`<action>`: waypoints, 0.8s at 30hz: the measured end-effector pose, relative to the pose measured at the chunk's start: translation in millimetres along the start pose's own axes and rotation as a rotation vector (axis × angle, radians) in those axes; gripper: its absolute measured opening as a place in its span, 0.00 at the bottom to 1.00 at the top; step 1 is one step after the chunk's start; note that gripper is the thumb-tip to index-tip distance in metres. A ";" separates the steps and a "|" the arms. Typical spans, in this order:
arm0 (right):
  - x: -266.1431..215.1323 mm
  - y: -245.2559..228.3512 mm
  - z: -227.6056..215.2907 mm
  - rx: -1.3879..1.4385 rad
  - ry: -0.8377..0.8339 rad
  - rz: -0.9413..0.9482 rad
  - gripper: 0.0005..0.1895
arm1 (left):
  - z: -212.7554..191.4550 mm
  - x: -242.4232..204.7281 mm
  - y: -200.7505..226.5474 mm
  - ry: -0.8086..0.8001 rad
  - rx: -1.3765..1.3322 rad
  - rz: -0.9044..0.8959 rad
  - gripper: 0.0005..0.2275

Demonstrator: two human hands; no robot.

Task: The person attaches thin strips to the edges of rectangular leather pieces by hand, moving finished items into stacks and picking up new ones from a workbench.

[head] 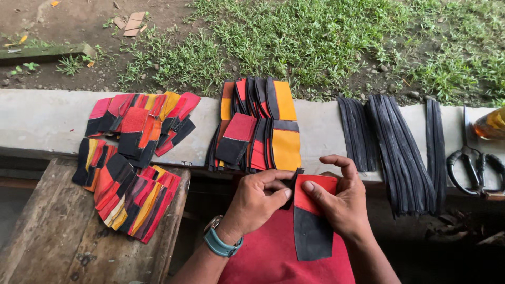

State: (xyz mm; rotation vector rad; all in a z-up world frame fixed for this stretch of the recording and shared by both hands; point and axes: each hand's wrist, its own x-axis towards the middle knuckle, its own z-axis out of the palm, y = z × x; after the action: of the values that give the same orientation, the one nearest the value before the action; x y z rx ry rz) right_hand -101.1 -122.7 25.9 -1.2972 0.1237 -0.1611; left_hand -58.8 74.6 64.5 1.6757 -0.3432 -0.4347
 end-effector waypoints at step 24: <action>-27.5 27.3 -35.6 0.089 -0.271 0.223 0.45 | 30.2 37.0 -20.5 -0.031 0.050 0.036 0.09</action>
State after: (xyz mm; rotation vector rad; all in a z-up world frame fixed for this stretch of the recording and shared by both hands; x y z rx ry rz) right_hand -133.2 -144.1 -9.8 -1.1957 0.0282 0.1977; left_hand -40.8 34.1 37.4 1.7105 -0.4097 -0.4290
